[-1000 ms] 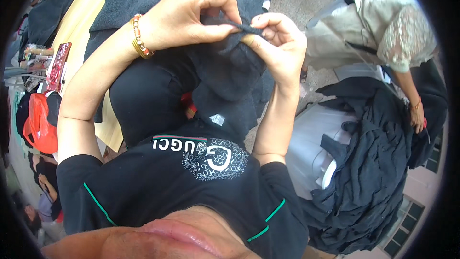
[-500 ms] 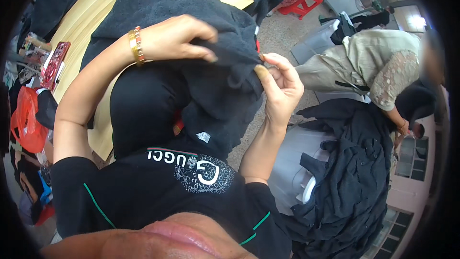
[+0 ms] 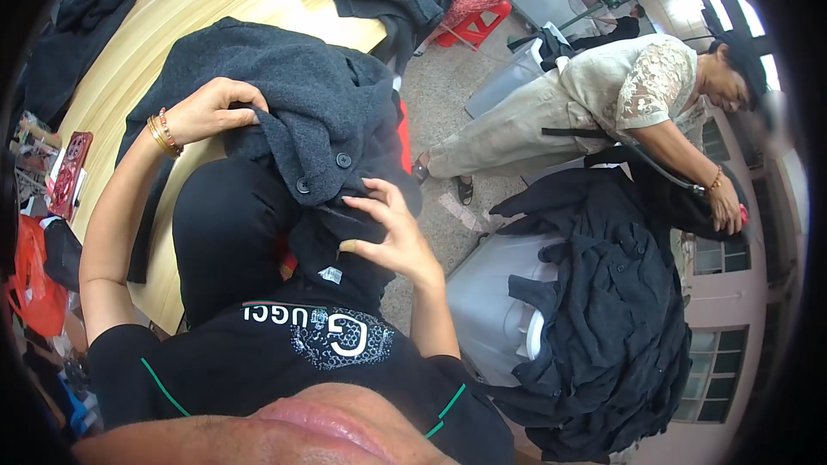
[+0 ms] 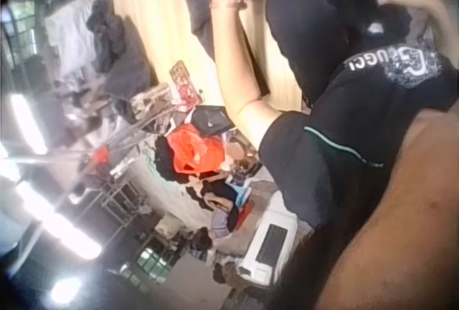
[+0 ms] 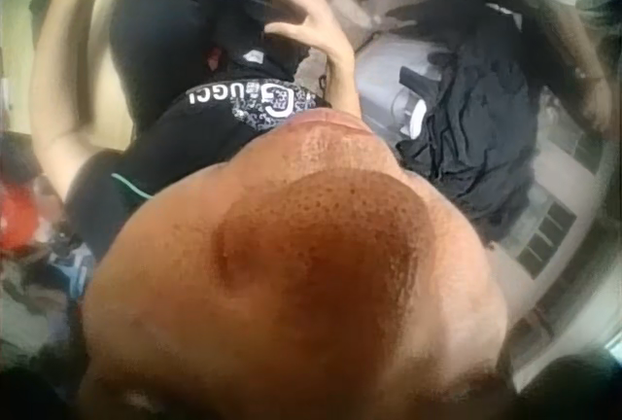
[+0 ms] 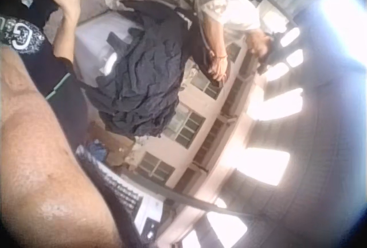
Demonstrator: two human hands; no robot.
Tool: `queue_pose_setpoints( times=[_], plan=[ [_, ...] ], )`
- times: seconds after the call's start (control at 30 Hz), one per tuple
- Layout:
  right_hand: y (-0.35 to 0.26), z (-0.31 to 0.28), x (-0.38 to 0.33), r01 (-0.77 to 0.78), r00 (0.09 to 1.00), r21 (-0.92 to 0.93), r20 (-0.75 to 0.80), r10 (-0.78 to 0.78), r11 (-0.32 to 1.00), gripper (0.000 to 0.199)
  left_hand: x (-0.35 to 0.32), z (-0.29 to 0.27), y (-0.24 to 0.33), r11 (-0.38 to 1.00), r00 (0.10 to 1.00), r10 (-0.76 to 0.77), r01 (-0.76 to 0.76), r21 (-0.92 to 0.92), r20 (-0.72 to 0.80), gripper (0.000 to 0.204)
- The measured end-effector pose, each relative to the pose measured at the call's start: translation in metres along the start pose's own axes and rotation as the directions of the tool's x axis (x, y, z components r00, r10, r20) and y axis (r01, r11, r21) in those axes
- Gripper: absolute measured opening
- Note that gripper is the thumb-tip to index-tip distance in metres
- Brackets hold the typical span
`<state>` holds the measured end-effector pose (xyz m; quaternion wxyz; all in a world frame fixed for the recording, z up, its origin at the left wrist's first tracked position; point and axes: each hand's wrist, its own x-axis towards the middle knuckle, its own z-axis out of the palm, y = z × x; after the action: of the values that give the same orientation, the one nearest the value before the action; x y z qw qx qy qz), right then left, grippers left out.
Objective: Inspecting and buttoning grey sweaters in a garment workshop.
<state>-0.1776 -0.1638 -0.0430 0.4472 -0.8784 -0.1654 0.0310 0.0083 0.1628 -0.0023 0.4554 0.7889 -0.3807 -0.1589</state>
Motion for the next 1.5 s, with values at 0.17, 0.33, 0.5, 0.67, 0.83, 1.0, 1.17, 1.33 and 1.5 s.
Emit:
queue_pose_setpoints(
  times=[0.17,0.33,0.5,0.67,0.83,1.0,1.17,1.33,1.5],
  plan=[
    [-0.001,0.031,0.004,0.087,0.986,-0.315,-0.109,-0.127,0.945,0.053,0.001,-0.008,0.019,0.954,0.995,0.023,-0.050,-0.295,-0.093,0.011],
    [0.002,0.011,0.026,0.237,0.880,-0.335,-0.324,-0.347,0.912,0.031,0.011,-0.031,0.067,0.915,0.956,0.128,-0.216,-0.342,-0.264,0.013],
    [-0.018,-0.064,0.033,0.168,0.845,0.278,-0.535,0.007,0.946,0.028,0.040,-0.069,0.121,0.940,0.769,0.204,-0.326,-0.097,-0.606,0.017],
    [-0.013,-0.085,0.038,0.272,0.900,0.631,-0.434,0.040,0.726,0.037,0.051,-0.053,0.093,0.975,0.939,-0.056,-0.022,-0.222,-0.339,0.011],
    [0.005,-0.087,0.022,0.019,0.943,0.513,-0.295,0.155,0.858,0.024,0.025,-0.051,0.022,0.964,0.960,-0.265,0.267,0.014,-0.086,0.021],
    [0.006,-0.079,0.018,-0.105,0.953,0.400,-0.221,0.207,0.911,0.020,0.011,-0.055,0.013,0.937,0.966,-0.228,0.184,-0.297,-0.123,0.018],
    [-0.025,-0.078,0.043,0.244,0.680,-0.297,-0.627,-0.381,0.923,0.020,0.031,-0.031,0.077,0.835,0.969,-0.130,-0.007,-0.551,-0.209,0.024],
    [-0.082,-0.057,0.062,0.411,0.646,-0.686,-0.246,-0.722,0.601,0.020,0.073,0.016,0.128,0.984,0.948,0.172,-0.180,-0.006,-0.267,0.026],
    [-0.085,-0.032,0.069,0.485,0.623,-0.613,-0.258,-0.739,0.623,0.015,0.076,0.050,0.111,0.949,0.981,0.109,-0.054,-0.310,0.163,0.016]
  ],
)
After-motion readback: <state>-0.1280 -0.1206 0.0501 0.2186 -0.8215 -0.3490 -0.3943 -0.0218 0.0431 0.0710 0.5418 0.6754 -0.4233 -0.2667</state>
